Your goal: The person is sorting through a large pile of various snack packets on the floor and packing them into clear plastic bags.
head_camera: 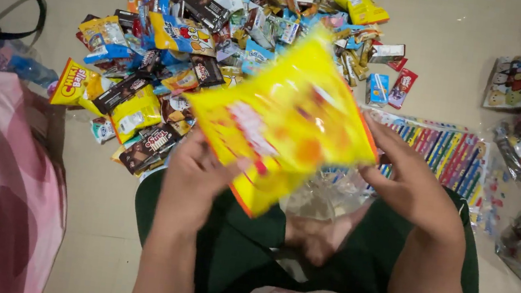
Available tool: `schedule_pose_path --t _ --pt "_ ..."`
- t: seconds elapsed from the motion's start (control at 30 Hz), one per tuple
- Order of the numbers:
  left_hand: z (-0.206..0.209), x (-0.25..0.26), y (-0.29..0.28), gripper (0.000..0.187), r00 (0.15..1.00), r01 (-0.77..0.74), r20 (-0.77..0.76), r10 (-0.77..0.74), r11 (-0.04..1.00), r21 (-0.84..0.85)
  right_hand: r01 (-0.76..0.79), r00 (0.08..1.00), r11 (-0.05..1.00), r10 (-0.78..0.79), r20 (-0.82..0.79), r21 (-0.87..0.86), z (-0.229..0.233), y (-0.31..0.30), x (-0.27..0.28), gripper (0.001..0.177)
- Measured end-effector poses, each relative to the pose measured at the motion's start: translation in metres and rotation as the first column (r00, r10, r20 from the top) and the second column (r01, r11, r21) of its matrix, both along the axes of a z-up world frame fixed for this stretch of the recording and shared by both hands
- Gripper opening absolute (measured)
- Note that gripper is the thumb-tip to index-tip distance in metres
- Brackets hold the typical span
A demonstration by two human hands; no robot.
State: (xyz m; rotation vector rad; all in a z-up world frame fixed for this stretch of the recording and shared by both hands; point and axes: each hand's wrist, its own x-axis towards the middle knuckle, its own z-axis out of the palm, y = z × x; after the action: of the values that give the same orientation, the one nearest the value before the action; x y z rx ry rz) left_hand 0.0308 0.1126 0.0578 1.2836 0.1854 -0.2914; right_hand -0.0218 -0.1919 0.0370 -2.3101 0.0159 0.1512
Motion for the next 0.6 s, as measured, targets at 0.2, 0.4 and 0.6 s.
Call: schedule_pose_path --t 0.2,0.4,0.6 --pt "0.029 -0.022 -0.007 0.064 0.967 0.246 -0.096 -0.237 0.965 0.089 -0.183 0.973 0.982 0.175 0.150 0.044 -0.008 -0.009 -0.005 0.095" --pt "0.024 -0.024 -0.014 0.073 0.958 0.276 -0.101 -0.268 0.958 0.076 -0.120 0.989 0.991 0.124 0.080 -0.055 -0.010 -0.005 -0.006 0.083" --pt "0.019 -0.032 -0.023 0.097 0.873 0.484 0.037 -0.486 0.873 0.057 -0.109 0.994 0.994 0.110 0.010 -0.022 -0.010 0.002 -0.008 0.076"
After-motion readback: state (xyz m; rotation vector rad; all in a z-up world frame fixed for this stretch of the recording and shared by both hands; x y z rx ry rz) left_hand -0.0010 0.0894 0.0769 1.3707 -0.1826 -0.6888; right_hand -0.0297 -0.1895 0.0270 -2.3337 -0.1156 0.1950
